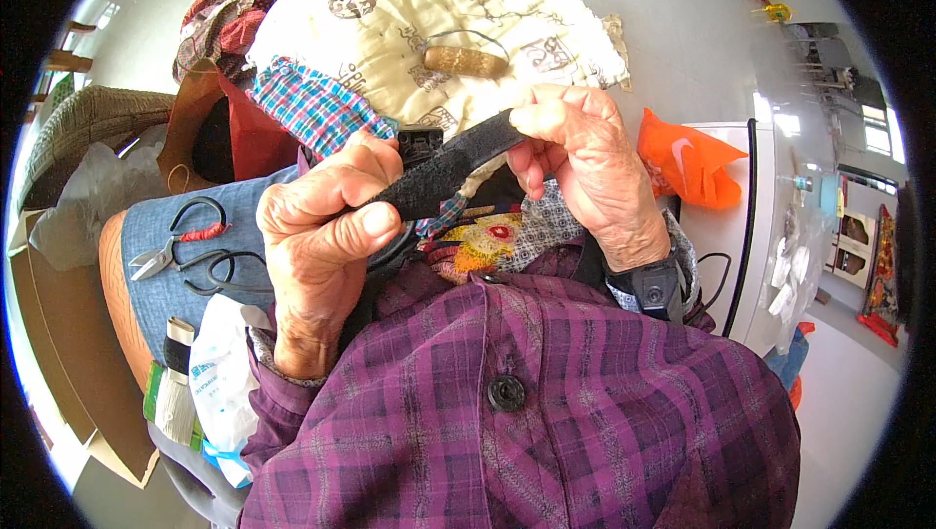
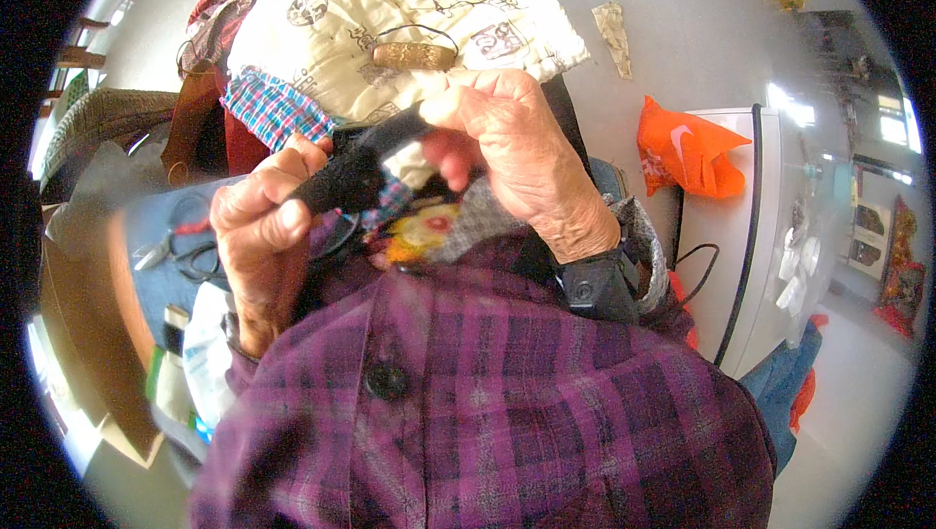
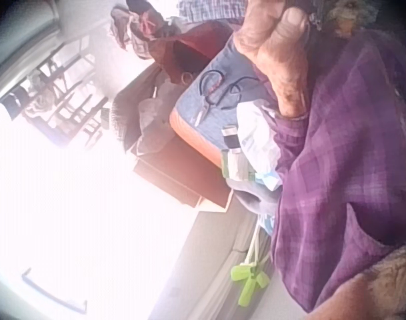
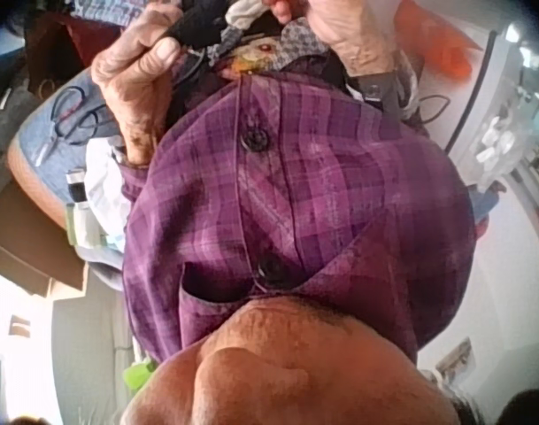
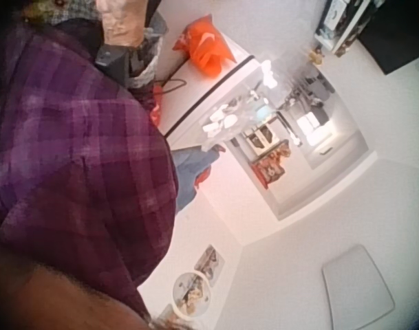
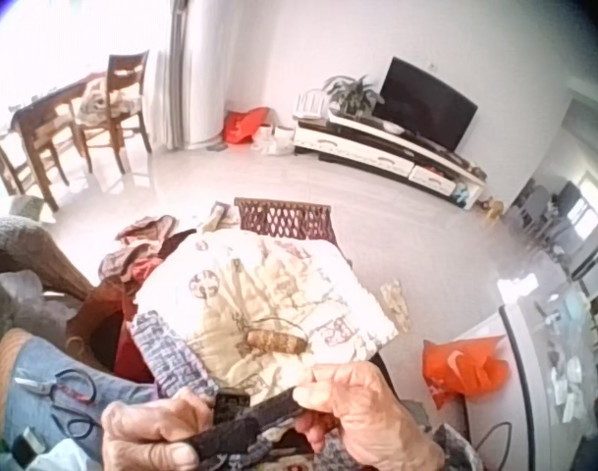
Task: The person threads a black strap through a plastic buckle and secures it by hand. They then attach a small black camera module to the buckle and adjust the strap to fit.
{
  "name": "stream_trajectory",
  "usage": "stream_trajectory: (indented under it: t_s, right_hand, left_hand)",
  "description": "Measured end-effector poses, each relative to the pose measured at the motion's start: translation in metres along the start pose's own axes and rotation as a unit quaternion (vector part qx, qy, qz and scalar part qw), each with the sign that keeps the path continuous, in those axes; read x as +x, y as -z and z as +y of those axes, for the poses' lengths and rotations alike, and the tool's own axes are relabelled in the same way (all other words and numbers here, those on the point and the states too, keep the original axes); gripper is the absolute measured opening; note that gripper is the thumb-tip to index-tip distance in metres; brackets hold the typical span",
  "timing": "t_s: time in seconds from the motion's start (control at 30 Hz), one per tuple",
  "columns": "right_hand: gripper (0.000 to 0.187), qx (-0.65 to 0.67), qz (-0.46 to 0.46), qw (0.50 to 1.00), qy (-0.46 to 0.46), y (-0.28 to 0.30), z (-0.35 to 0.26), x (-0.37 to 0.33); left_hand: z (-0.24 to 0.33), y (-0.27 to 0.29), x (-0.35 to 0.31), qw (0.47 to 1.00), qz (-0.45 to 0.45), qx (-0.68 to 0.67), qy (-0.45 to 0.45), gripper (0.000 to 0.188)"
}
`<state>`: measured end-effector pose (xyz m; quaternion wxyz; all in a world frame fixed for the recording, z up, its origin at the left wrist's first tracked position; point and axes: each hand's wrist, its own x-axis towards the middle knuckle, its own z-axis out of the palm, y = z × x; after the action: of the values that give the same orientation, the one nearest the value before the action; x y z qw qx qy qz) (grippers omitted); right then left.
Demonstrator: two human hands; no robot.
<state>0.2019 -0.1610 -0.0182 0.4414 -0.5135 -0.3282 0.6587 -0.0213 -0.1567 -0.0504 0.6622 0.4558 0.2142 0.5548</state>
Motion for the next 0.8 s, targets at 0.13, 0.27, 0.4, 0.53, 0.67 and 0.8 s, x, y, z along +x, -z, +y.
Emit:
stream_trajectory:
  t_s: [0.13, 0.27, 0.4, 0.53, 0.67, 0.8]
  right_hand:
    - [0.016, 0.006, 0.021, 1.000, 0.017, 0.010, -0.003, 0.004]
    - [0.017, 0.011, -0.016, 0.999, 0.040, 0.010, -0.004, 0.003]
    - [0.019, -0.002, -0.011, 0.999, 0.038, 0.006, -0.007, 0.003]
    - [0.020, -0.030, -0.027, 0.999, 0.033, 0.000, -0.011, 0.005]
    - [0.022, -0.071, -0.050, 0.995, 0.051, -0.007, -0.019, 0.007]
    - [0.023, -0.091, -0.049, 0.992, 0.070, -0.016, -0.025, 0.006]
  left_hand:
    - [0.005, 0.007, 0.001, 0.999, -0.006, -0.009, -0.036, 0.026]
    - [0.003, 0.007, -0.002, 0.999, 0.010, -0.036, 0.037, 0.023]
    - [0.004, 0.011, -0.003, 0.995, 0.057, -0.041, 0.065, 0.016]
    - [0.011, 0.018, -0.003, 0.987, 0.104, -0.029, 0.117, 0.013]
    - [0.013, 0.019, 0.001, 0.973, 0.143, -0.029, 0.178, 0.019]
    - [0.019, 0.016, 0.007, 0.967, 0.140, 0.035, 0.210, 0.019]
